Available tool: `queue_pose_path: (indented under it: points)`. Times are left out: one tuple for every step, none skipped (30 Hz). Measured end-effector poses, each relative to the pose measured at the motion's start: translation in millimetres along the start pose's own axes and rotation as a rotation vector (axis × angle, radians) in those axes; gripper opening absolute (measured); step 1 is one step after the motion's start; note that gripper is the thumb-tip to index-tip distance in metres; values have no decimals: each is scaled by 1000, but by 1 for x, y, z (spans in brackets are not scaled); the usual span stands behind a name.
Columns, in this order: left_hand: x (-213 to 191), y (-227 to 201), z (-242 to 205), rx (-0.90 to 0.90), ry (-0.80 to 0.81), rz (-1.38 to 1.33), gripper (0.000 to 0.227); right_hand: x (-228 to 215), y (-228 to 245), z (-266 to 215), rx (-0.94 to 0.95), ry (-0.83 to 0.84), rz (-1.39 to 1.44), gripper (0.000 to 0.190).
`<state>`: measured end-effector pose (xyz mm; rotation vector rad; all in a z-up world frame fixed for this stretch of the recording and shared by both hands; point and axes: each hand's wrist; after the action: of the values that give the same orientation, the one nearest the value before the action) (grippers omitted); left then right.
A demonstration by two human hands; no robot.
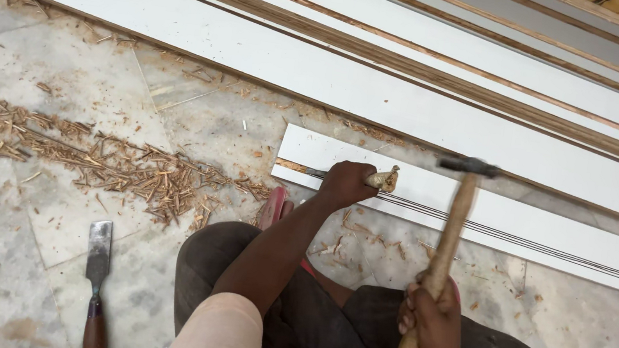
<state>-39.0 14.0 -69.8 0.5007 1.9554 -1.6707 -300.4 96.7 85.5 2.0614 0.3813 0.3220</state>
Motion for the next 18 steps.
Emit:
queue_pose_path:
  points:
    - [2, -1, 2, 26, -3, 15, 33, 2, -4, 0, -45, -58, 42, 17]
    - [2, 0, 3, 46, -10, 32, 33, 10, -12, 2, -88, -109, 83, 17]
    - [2, 3, 5, 66, -17, 49, 33, 17, -18, 3, -130, -159, 124, 16]
    - [4, 5, 5, 55, -18, 57, 32, 20, -24, 3, -6, -92, 72, 18]
    - [7, 6, 4, 44, -19, 64, 32, 23, -29, 3, 118, -24, 20, 19]
    - [9, 7, 6, 39, -21, 74, 32, 23, -31, 3, 237, 41, -29, 20]
    - [11, 8, 7, 45, 1, 95, 30, 16, -26, 4, 233, 47, -14, 19]
    - [12, 9, 6, 49, 22, 116, 28, 4, -18, 5, 230, 53, 1, 19]
    - [11, 11, 7, 53, 43, 137, 27, -2, -12, 5, 227, 60, 15, 18]
    - [13, 12, 7, 49, 70, 144, 27, -4, -9, 3, 177, 16, 30, 18]
    - [13, 14, 7, 45, 96, 151, 27, -6, -7, 0, 128, -29, 46, 18]
    - [12, 14, 8, 37, 114, 157, 28, -6, -4, 1, 77, -65, 55, 18]
    - [13, 12, 8, 42, 100, 149, 27, -3, -5, 2, 18, -102, 77, 19]
    - [11, 11, 7, 45, 86, 147, 27, 5, -10, 3, -41, -137, 104, 20]
    - [9, 10, 7, 49, 73, 144, 27, 11, -13, 4, -100, -172, 132, 21]
    - [8, 9, 6, 25, 83, 144, 27, 13, -14, 5, 41, -108, 71, 22]
    - [7, 9, 5, 1, 94, 144, 27, 15, -15, 6, 182, -43, 10, 22]
    - [8, 8, 4, -22, 108, 143, 27, 15, -17, 5, 323, 18, -50, 23]
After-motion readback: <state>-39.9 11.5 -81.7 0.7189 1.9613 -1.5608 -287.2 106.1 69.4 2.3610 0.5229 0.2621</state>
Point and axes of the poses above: each hand's wrist, its own z-axis towards the middle knuckle, its own x-axis out of the palm, y = z × x, and after that the axes turned 8 degrees about y, right-handed
